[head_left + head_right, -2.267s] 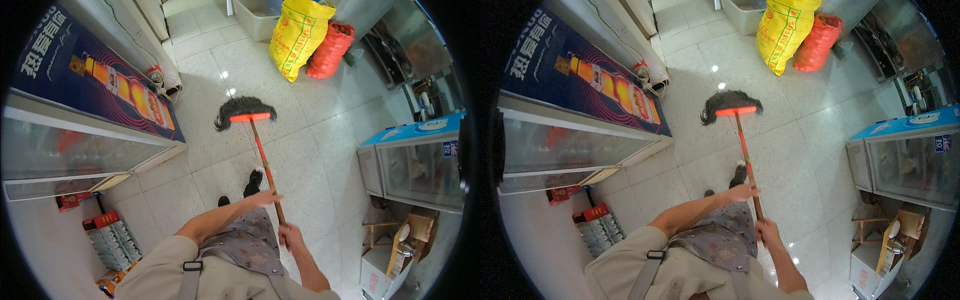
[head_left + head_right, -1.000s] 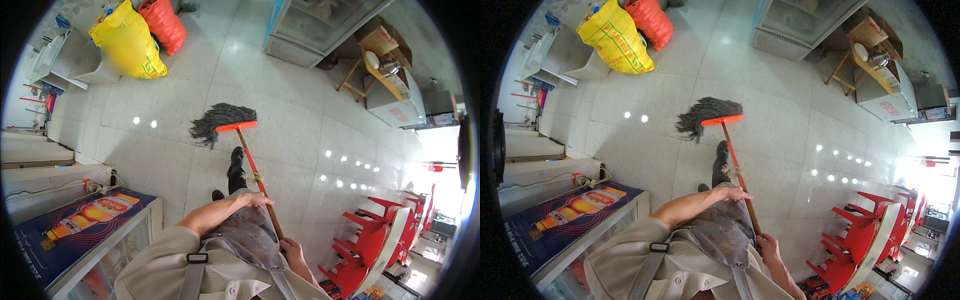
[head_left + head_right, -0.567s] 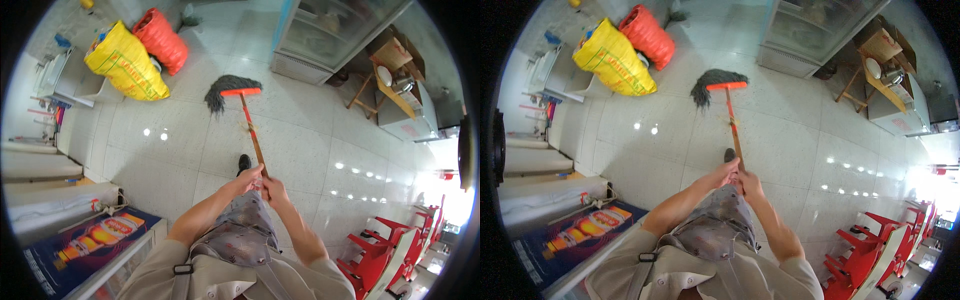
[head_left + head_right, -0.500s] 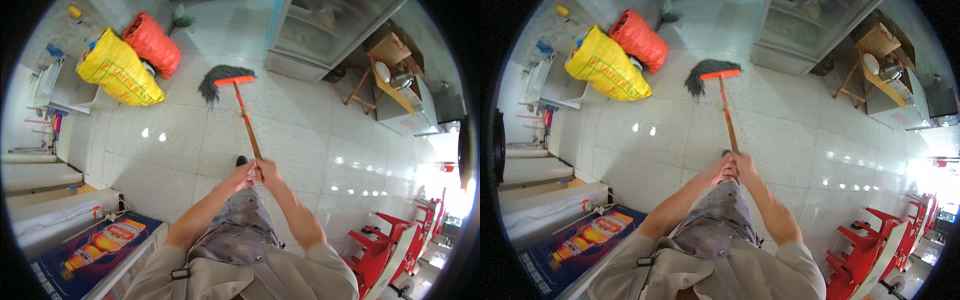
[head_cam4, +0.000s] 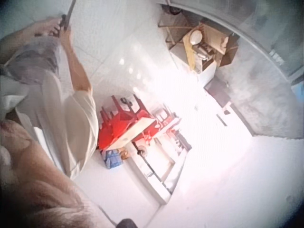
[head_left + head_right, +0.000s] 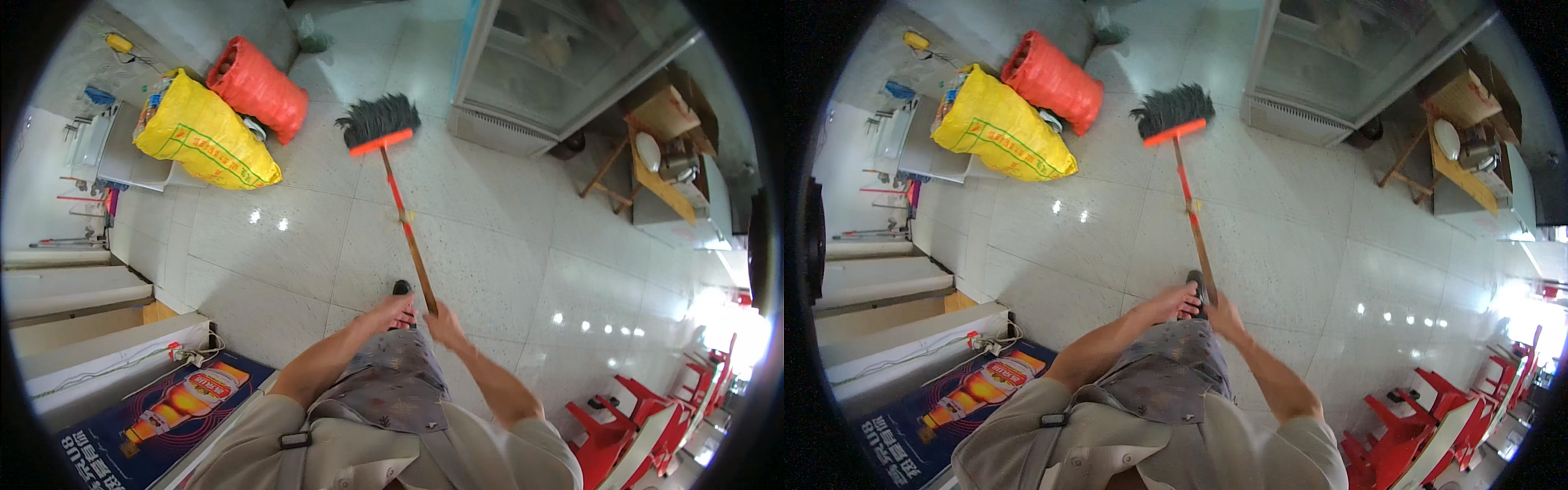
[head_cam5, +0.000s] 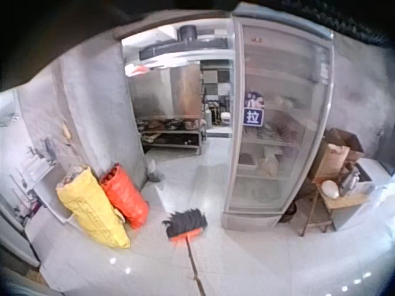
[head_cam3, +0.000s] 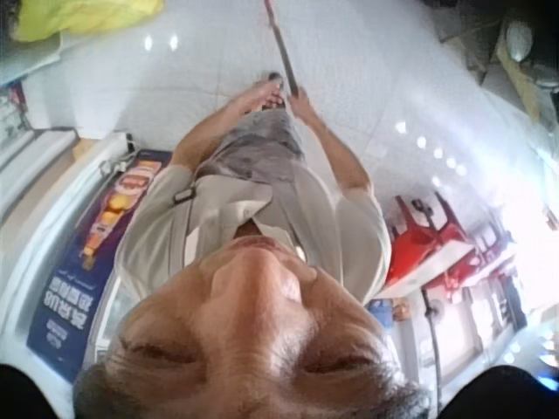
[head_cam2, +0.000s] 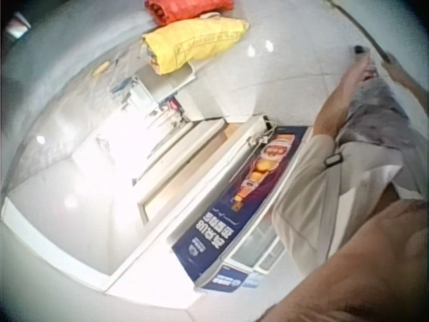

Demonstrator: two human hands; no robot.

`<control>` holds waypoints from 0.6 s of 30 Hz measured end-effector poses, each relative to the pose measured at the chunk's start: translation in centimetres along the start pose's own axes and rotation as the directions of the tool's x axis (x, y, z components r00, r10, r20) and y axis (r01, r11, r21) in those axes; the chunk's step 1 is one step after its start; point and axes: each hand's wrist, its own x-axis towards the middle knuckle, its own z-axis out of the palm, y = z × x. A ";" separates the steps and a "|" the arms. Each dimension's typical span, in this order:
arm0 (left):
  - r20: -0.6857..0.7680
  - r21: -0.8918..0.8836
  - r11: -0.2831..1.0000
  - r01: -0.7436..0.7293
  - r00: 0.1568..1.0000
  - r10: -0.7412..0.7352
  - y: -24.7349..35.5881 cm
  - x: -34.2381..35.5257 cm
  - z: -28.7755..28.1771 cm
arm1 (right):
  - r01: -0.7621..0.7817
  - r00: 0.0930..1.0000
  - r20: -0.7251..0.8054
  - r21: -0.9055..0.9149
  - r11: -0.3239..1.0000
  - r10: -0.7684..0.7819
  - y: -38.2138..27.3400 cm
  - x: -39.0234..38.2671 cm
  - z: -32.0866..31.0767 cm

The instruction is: The person sweeps the tiled floor of a restaurant using a broom, moving from the dining room table section through the kitchen line and prep area, and concludes by cleaning the floor corners of a small restroom.

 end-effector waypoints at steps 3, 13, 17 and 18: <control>0.083 0.250 0.968 0.022 0.996 -0.044 2.1 -2.2 2.4 | -0.103 0.984 0.140 -0.047 0.994 0.109 2.0 -7.5 -3.1; 0.226 0.542 0.831 -0.125 0.974 -0.001 10.2 -4.1 1.3 | -0.537 0.828 0.287 0.159 0.829 0.482 -7.5 -3.7 -6.1; 0.151 0.681 0.701 -0.215 0.977 0.153 17.1 -3.1 -2.5 | -0.416 0.908 0.182 0.318 0.852 0.376 -8.7 4.6 -1.5; 0.126 0.643 0.735 -0.212 0.977 0.172 19.6 -3.7 -3.8 | -0.356 0.934 0.125 0.251 0.900 0.335 -9.8 6.8 -0.7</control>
